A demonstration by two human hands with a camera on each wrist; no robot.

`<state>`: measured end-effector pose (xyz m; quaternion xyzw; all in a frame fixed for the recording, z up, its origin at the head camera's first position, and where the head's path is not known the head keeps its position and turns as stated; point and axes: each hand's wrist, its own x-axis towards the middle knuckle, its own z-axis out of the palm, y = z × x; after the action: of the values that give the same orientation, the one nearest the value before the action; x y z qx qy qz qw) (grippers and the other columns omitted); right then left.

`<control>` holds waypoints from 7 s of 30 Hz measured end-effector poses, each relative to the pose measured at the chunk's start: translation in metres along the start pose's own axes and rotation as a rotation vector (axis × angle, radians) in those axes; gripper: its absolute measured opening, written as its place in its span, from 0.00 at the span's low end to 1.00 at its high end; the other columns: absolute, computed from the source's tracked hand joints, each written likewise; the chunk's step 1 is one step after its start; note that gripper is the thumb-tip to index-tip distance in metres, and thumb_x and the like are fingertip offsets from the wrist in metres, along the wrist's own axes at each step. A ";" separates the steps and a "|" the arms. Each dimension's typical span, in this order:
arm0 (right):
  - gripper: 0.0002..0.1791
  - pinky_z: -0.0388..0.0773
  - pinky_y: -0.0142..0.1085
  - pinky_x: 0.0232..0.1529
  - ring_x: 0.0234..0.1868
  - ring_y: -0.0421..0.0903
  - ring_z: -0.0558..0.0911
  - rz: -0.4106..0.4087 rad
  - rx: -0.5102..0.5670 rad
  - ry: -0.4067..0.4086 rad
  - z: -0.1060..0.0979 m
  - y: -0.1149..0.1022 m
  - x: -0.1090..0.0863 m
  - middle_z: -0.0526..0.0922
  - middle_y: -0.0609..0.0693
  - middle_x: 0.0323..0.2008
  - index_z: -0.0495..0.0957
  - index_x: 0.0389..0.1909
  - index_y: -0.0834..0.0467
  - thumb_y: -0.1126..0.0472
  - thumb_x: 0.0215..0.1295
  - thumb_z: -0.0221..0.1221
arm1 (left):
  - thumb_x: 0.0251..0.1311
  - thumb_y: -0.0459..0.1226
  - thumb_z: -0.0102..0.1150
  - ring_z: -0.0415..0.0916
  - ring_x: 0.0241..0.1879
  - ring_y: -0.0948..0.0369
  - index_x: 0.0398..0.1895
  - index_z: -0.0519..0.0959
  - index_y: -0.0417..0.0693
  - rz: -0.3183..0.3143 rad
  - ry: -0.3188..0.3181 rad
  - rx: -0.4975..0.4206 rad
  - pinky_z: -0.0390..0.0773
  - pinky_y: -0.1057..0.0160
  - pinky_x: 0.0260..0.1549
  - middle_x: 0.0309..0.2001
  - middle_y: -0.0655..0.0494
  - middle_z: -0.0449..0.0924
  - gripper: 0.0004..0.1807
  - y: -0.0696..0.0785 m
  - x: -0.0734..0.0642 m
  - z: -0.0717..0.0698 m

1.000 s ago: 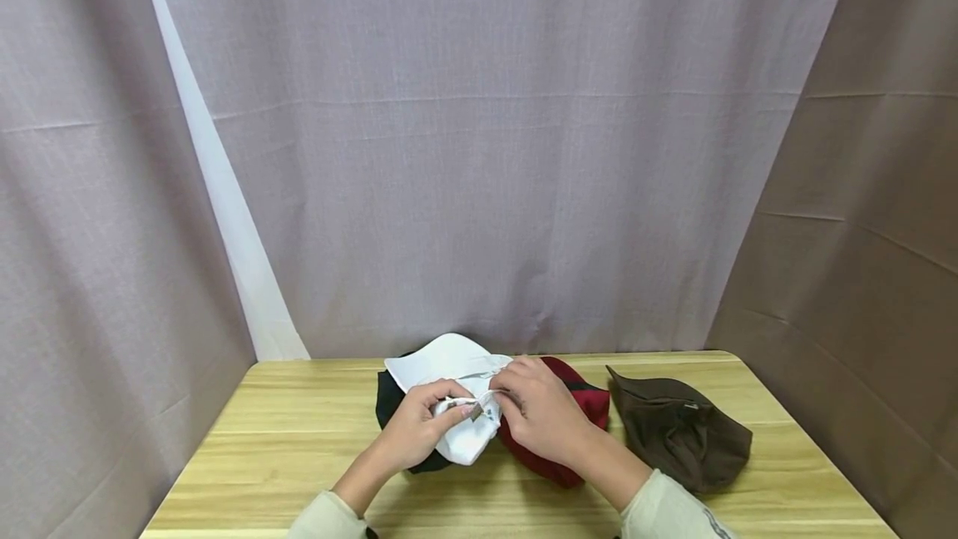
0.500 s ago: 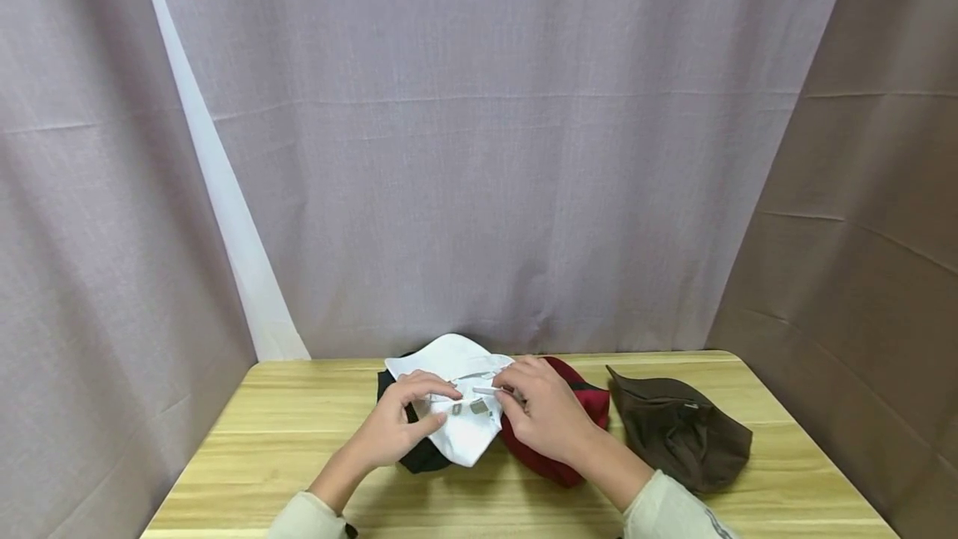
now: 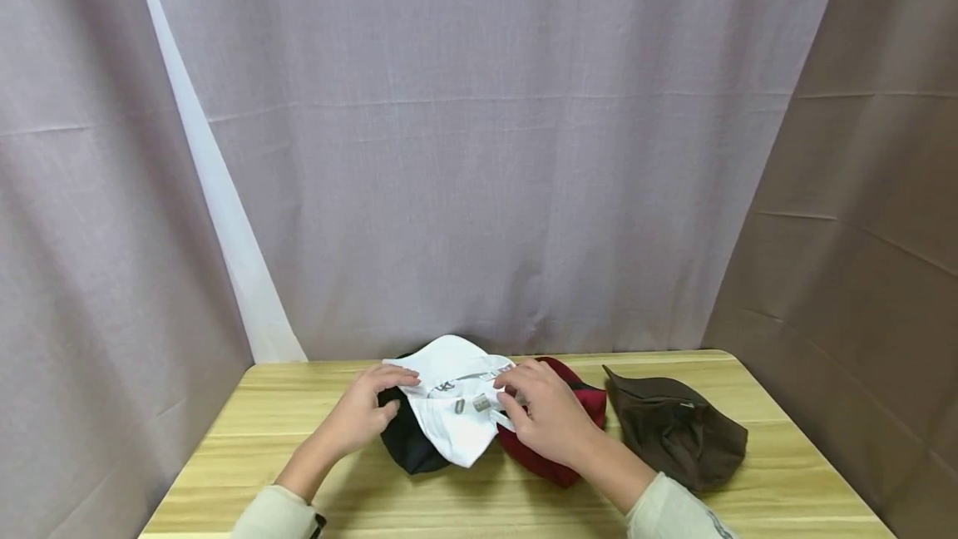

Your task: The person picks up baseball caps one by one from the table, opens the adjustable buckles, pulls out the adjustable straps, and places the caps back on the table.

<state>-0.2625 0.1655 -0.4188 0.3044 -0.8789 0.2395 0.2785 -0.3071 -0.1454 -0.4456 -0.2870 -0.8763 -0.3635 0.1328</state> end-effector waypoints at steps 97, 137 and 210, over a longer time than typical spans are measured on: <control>0.23 0.83 0.40 0.52 0.50 0.39 0.82 -0.052 0.004 0.190 0.023 0.007 -0.035 0.86 0.44 0.43 0.82 0.60 0.55 0.69 0.63 0.67 | 0.69 0.53 0.67 0.80 0.55 0.38 0.64 0.66 0.18 -0.766 -0.045 0.008 0.82 0.42 0.55 0.60 0.19 0.75 0.45 -0.092 -0.089 -0.104; 0.15 0.82 0.41 0.55 0.52 0.39 0.83 -0.008 0.046 0.127 0.024 -0.004 -0.043 0.88 0.41 0.47 0.85 0.51 0.52 0.67 0.66 0.68 | 0.66 0.59 0.67 0.79 0.42 0.38 0.43 0.77 0.32 -0.770 -0.146 0.386 0.79 0.41 0.39 0.39 0.34 0.82 0.34 -0.079 -0.098 -0.078; 0.09 0.74 0.49 0.63 0.51 0.47 0.82 0.233 0.129 -0.163 0.064 -0.017 0.017 0.90 0.45 0.40 0.85 0.39 0.51 0.69 0.69 0.65 | 0.66 0.29 0.69 0.69 0.74 0.42 0.62 0.85 0.52 -0.007 0.075 0.089 0.64 0.33 0.69 0.70 0.53 0.81 0.22 0.030 -0.001 0.036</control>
<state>-0.2840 0.1089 -0.4501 0.2360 -0.9108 0.3006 0.1563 -0.2895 -0.1029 -0.4540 -0.2639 -0.8869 -0.3354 0.1771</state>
